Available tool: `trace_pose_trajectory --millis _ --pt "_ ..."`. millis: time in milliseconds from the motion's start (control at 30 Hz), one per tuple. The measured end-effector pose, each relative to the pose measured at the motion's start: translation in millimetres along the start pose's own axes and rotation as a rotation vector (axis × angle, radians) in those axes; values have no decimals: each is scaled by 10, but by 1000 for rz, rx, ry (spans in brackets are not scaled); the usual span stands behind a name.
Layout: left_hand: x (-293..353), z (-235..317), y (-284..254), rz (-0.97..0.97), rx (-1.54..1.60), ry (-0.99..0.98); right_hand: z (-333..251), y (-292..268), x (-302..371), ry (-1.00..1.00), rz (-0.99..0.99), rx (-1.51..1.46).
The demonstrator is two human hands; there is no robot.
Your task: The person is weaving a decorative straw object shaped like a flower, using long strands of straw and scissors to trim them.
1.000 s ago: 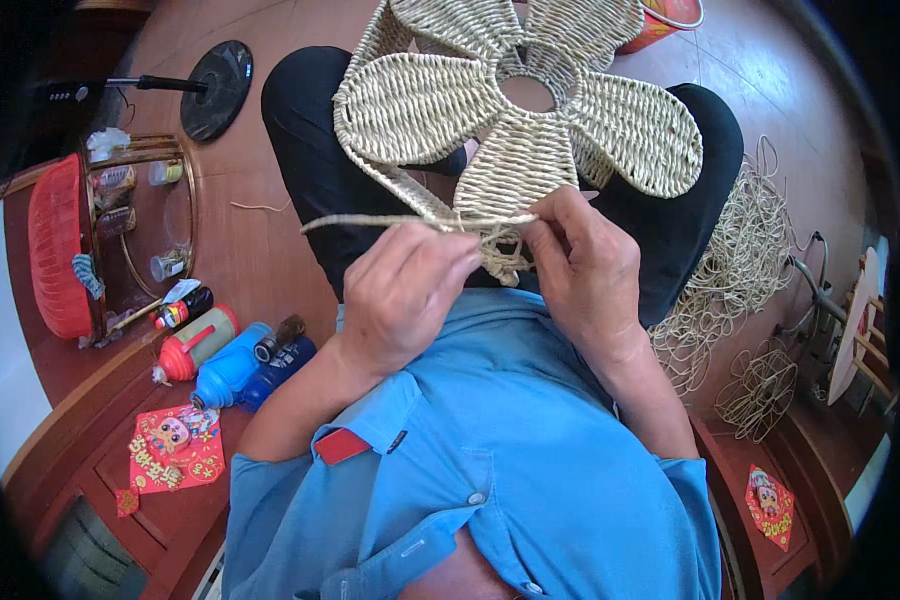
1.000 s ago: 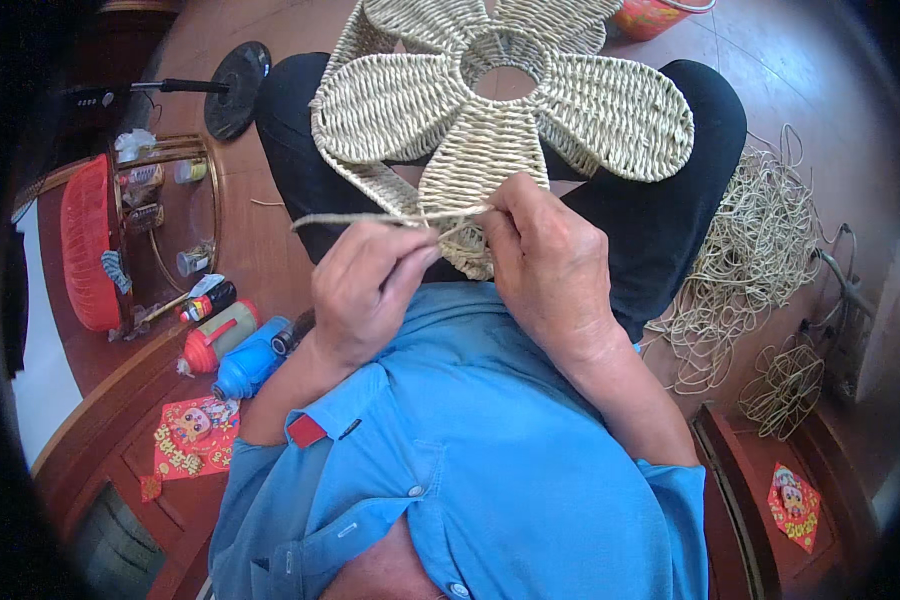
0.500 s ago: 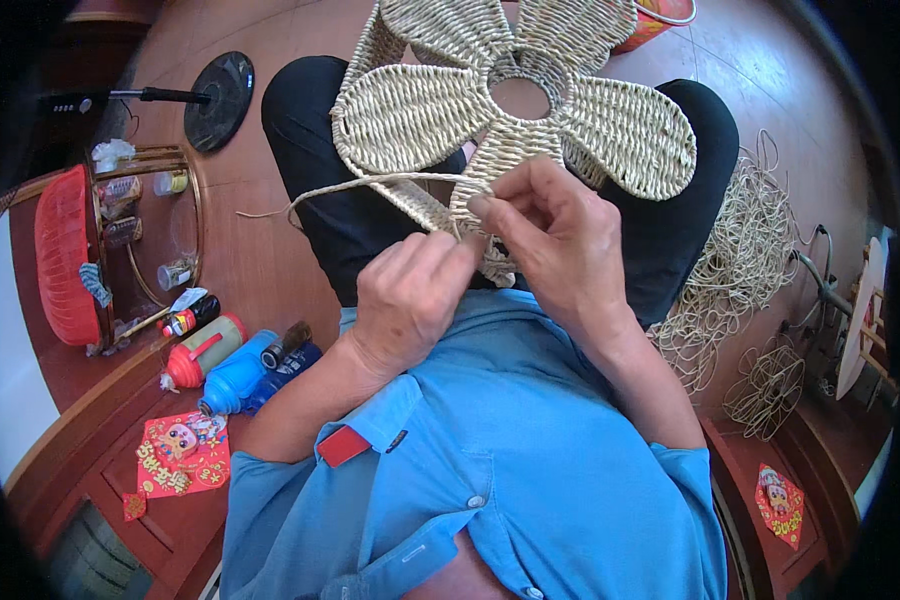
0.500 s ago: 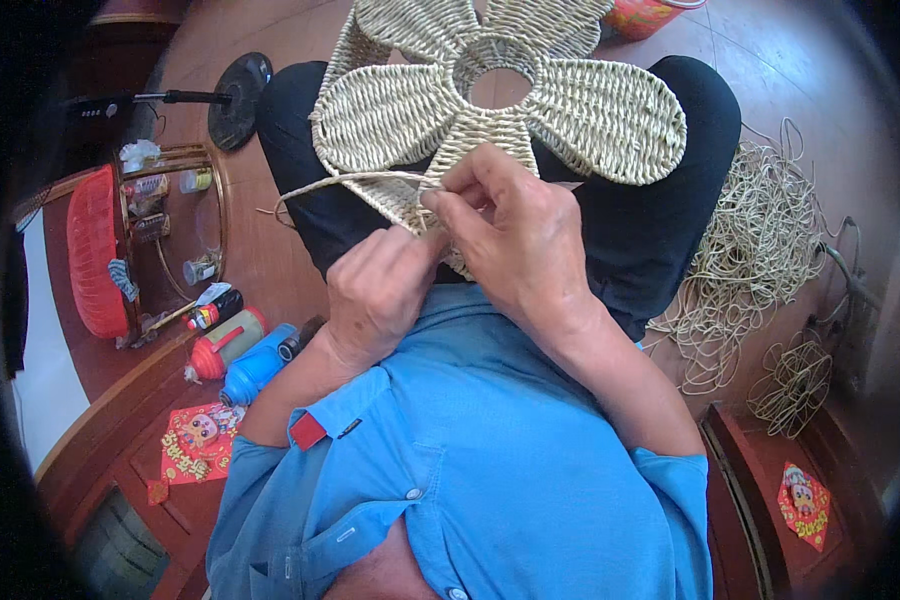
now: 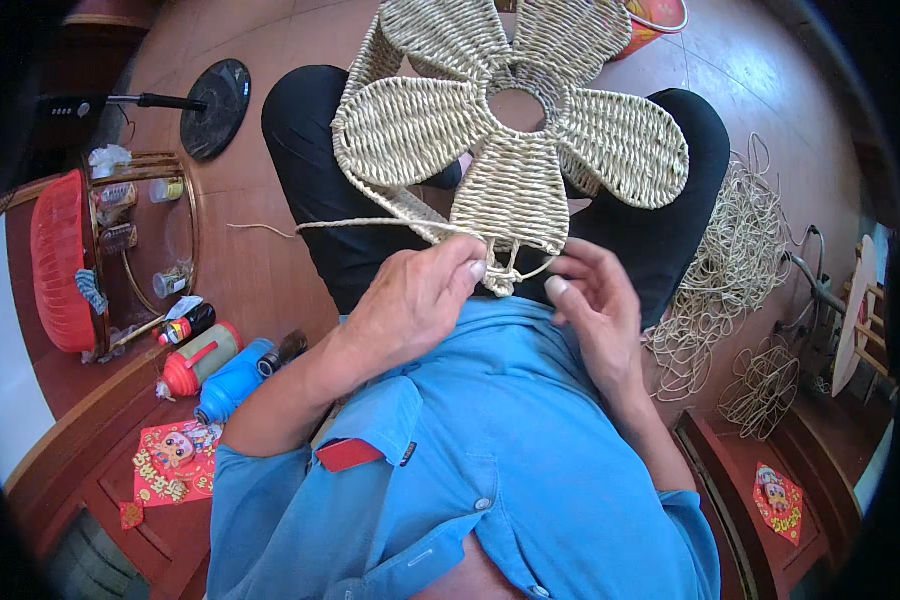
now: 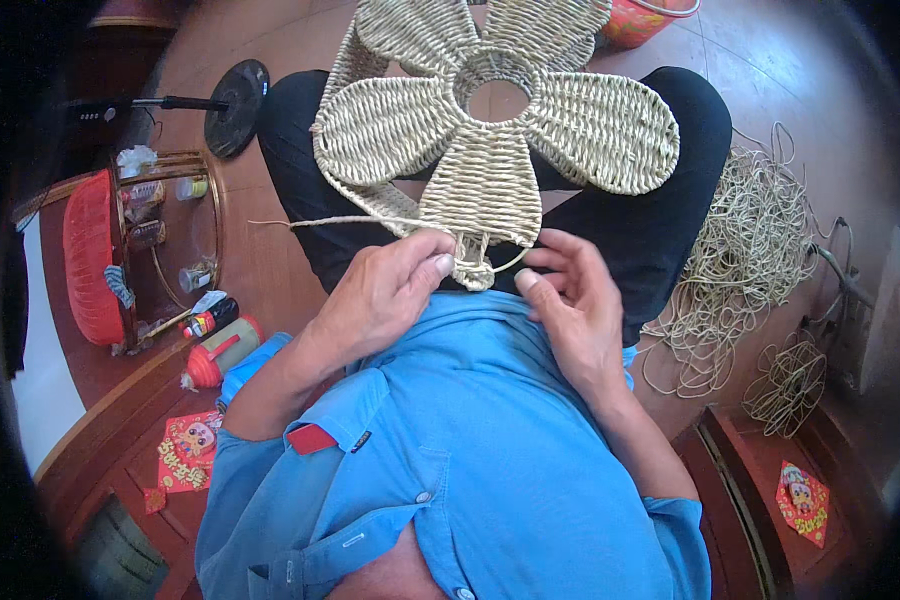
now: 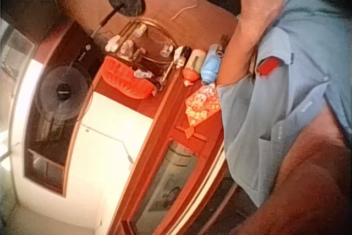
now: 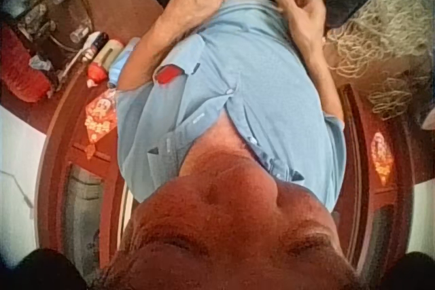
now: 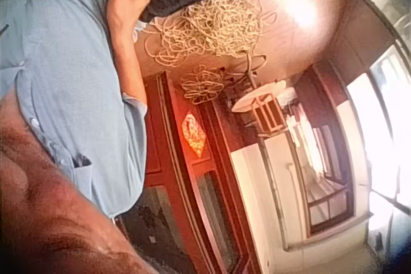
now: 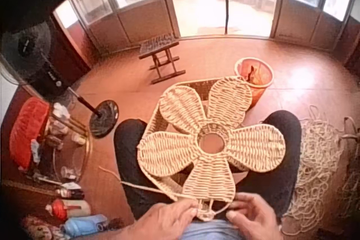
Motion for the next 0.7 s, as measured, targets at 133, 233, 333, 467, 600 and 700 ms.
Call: trace_pose_trajectory --millis 133,233,333,467,600,700 --pt "-25 11 -56 -98 205 -227 44 164 -129 -10 -274 -250" --pt "5 20 -56 -39 181 -144 36 243 -265 32 -309 -394" --pt "68 17 -27 -1 129 -100 31 360 -393 53 -314 -387" --pt "95 65 9 125 -48 62 -11 361 -410 16 -257 -301" --pt "107 111 30 188 -130 149 -46 353 -408 36 -235 -221" --pt "105 110 16 196 -118 99 -46 379 -409 -14 -215 -214"
Point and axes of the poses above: each hand's wrist, its own x-axis away from the middle knuckle, its own y-axis out of the palm, z = x × y, the point moved 2 cm from there along -x, towards the middle knuckle, and after that the axes turned 13 degrees about x, right-handed, at the moved point
